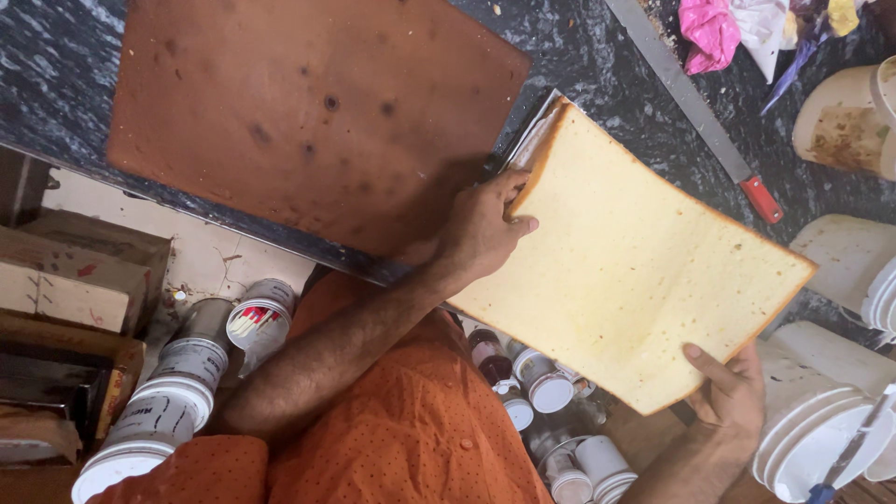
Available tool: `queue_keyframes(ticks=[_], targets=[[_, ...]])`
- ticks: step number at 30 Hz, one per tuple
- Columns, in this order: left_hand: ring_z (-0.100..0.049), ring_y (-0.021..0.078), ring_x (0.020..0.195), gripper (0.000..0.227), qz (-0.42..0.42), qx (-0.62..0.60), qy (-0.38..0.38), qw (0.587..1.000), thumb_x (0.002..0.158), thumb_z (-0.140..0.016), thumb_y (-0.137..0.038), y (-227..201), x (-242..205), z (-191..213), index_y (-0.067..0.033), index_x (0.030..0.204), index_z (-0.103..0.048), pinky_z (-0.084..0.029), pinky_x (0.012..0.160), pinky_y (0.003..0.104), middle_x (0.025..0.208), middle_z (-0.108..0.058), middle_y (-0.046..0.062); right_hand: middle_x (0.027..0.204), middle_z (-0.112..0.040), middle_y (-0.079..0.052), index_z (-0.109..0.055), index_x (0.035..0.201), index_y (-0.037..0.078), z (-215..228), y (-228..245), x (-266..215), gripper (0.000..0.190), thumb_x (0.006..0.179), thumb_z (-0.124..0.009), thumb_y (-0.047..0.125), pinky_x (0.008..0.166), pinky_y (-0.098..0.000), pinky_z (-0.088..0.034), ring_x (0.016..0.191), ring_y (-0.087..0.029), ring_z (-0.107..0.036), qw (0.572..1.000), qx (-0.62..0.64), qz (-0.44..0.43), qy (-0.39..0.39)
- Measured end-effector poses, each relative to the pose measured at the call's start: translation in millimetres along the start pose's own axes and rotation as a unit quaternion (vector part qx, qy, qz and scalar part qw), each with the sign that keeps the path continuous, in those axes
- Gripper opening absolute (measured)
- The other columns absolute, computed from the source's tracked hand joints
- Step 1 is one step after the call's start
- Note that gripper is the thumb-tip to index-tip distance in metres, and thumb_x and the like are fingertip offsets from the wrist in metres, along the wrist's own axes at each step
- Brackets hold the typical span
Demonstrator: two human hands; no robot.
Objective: The person places a rectangular panel on a workbench, then repeatedly scoops yellow liquid from a bucket and spreads it evenly across the panel surface with their hand. They flip the panel to coat the other side and handle a second panel similarly.
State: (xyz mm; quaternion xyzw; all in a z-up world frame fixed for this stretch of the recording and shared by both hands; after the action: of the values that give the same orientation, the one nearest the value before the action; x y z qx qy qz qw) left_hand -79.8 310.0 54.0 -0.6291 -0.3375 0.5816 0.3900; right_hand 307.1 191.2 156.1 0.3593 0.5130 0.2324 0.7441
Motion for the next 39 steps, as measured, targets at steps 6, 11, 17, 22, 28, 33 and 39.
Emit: queue_keyframes(ticks=[6, 11, 17, 22, 28, 33, 39], targets=[[-0.076, 0.0258, 0.107, 0.058, 0.008, -0.012, -0.005, 1.0, 0.082, -0.081, -0.011, 1, -1, 1, -0.0024, 0.135, -0.059, -0.06, 0.09, 0.034, 0.119, -0.075, 0.018, 0.136, -0.065, -0.018, -0.049, 0.157, 0.006, -16, 7, 2, 0.076, 0.086, -0.058, -0.02, 0.091, -0.0377, -0.063, 0.118, -0.028, -0.068, 0.998, 0.038, 0.025, 0.044], [-0.077, 0.0216, 0.098, 0.057, -0.006, -0.012, -0.024, 1.0, 0.084, -0.082, -0.013, 3, -26, 17, -0.0054, 0.136, -0.059, -0.061, 0.087, 0.033, 0.117, -0.076, 0.015, 0.138, -0.064, -0.02, -0.038, 0.164, 0.009, -30, 2, -4, 0.084, 0.086, -0.059, -0.015, 0.097, -0.0409, -0.058, 0.123, -0.028, -0.066, 0.998, -0.052, -0.022, 0.005], [-0.076, 0.0239, 0.098, 0.052, 0.035, 0.069, -0.009, 0.997, 0.082, -0.082, -0.009, 25, -91, 35, -0.0049, 0.131, -0.063, -0.062, 0.084, 0.035, 0.115, -0.075, 0.015, 0.137, -0.064, -0.02, -0.032, 0.16, 0.002, -27, -23, -20, 0.083, 0.086, -0.069, -0.006, 0.096, -0.0365, -0.054, 0.122, -0.024, -0.064, 0.985, -0.158, -0.056, -0.04], [-0.076, 0.0247, 0.1, 0.049, 0.017, 0.052, -0.034, 0.998, 0.084, -0.079, -0.007, 24, -110, 38, -0.0037, 0.13, -0.062, -0.063, 0.083, 0.035, 0.114, -0.075, 0.015, 0.125, -0.066, -0.018, -0.045, 0.156, -0.003, -15, -31, -32, 0.074, 0.087, -0.071, -0.006, 0.09, -0.0313, -0.054, 0.109, -0.022, -0.065, 0.979, -0.188, 0.007, -0.085], [-0.072, 0.0281, 0.099, 0.046, -0.003, 0.203, -0.07, 0.977, 0.088, -0.079, -0.008, 13, -116, 45, -0.0067, 0.132, -0.064, -0.059, 0.085, 0.04, 0.113, -0.072, 0.015, 0.118, -0.068, -0.013, -0.05, 0.151, -0.001, 11, -39, -30, 0.069, 0.087, -0.075, -0.005, 0.081, -0.0333, -0.049, 0.099, -0.021, -0.063, 0.947, -0.272, 0.048, -0.165], [-0.052, 0.0383, 0.132, 0.055, -0.198, 0.376, -0.055, 0.904, 0.09, -0.081, -0.019, -34, -125, 21, -0.0051, 0.139, -0.06, -0.046, 0.108, 0.053, 0.14, -0.059, 0.017, 0.125, -0.068, -0.016, -0.051, 0.149, -0.004, 38, -62, -36, 0.057, 0.097, -0.074, -0.004, 0.098, -0.0316, -0.055, 0.116, -0.022, -0.066, 0.931, -0.254, 0.206, -0.165], [-0.005, 0.0457, 0.152, 0.102, -0.246, 0.56, 0.19, 0.768, 0.073, -0.078, -0.056, -25, -128, -95, -0.0113, 0.156, -0.04, -0.008, 0.116, 0.072, 0.167, -0.018, 0.021, 0.14, -0.06, -0.016, -0.034, 0.159, 0.009, 70, -142, -54, 0.073, 0.094, -0.068, 0.009, 0.084, -0.043, -0.062, 0.118, -0.023, -0.064, 0.986, -0.042, 0.035, -0.156]])
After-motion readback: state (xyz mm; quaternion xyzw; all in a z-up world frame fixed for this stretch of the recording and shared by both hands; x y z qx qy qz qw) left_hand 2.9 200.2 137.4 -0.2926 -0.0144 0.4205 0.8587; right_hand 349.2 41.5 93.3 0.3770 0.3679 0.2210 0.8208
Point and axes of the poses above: each hand's wrist, its own x-axis towards the middle knuckle, its own z-axis out of the back of the hand, y = z × x, the point moved 8 cm from there along x, towards the middle knuckle
